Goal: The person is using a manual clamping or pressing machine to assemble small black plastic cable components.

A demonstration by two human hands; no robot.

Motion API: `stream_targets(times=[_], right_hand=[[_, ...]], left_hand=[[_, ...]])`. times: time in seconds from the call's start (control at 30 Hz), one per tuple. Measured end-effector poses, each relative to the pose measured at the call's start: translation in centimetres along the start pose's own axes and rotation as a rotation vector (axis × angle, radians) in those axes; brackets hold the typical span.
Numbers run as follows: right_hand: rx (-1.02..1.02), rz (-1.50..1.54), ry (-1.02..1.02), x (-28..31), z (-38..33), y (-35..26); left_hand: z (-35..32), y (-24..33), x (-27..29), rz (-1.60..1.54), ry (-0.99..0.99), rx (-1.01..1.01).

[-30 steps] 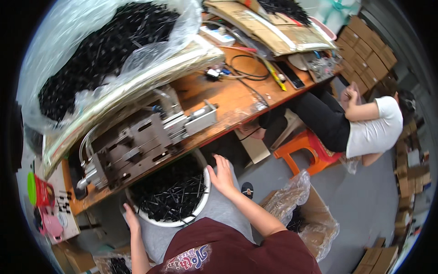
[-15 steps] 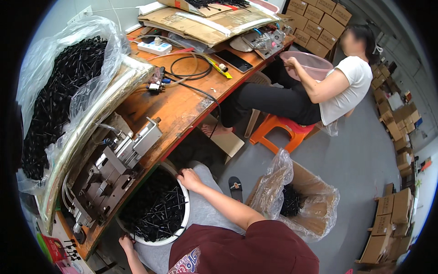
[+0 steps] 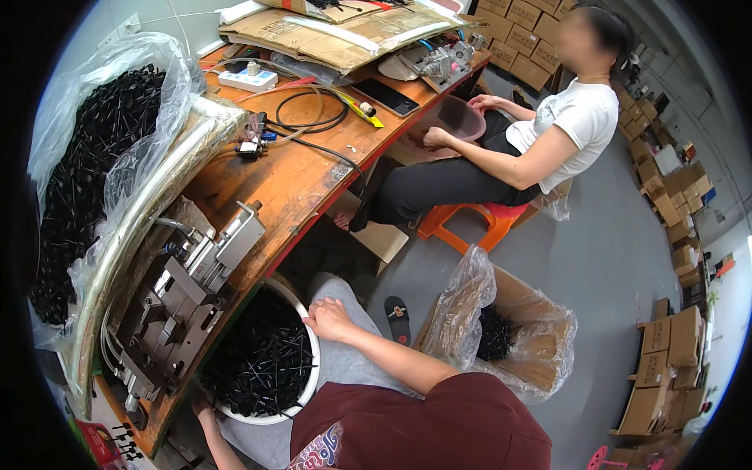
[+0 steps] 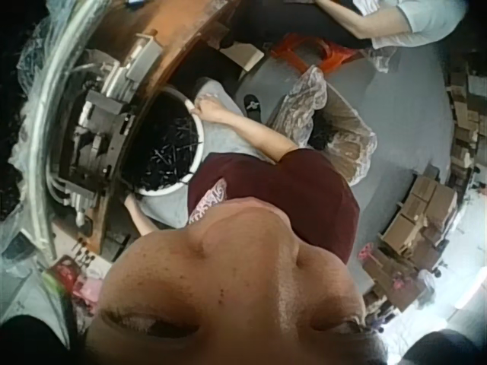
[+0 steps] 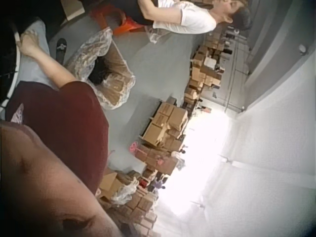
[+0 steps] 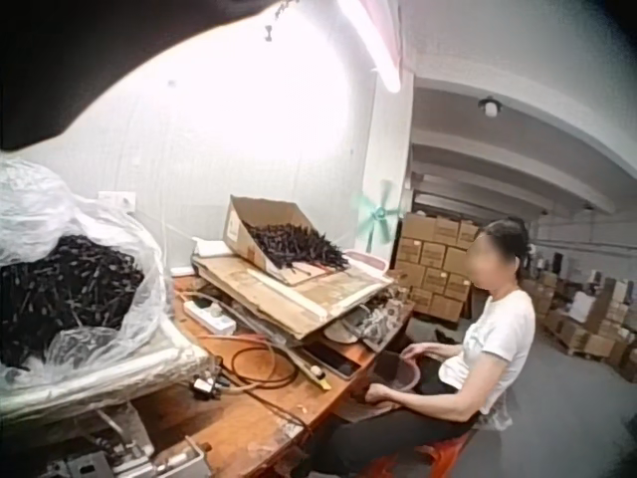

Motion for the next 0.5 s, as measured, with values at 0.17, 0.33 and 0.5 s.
stream_targets(times=[0.17,0.33,0.5], right_hand=[[-0.027,0.032,0.033,0.0,0.0,-0.1],[-0.011,0.012,0.089,-0.1,-0.2,-0.2],[-0.003,0.030,0.091,0.0,-0.1,-0.4]], left_hand=[[-1.3,-0.3,0.1,-0.009,-0.035,-0.006],[-2.8,-1.2,0.3,-0.013,-0.066,-0.016],[-0.1,-2.4,0.9,0.017,-0.062,0.020]])
Point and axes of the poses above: each hand's wrist, its own z-axis towards the middle knuckle, its own x-axis out of the back of the hand, y = z × x, the point moved 2 cm from there along z, towards the middle knuckle, and after that the axes turned 3 degrees about -y, right-handed, at the moved point
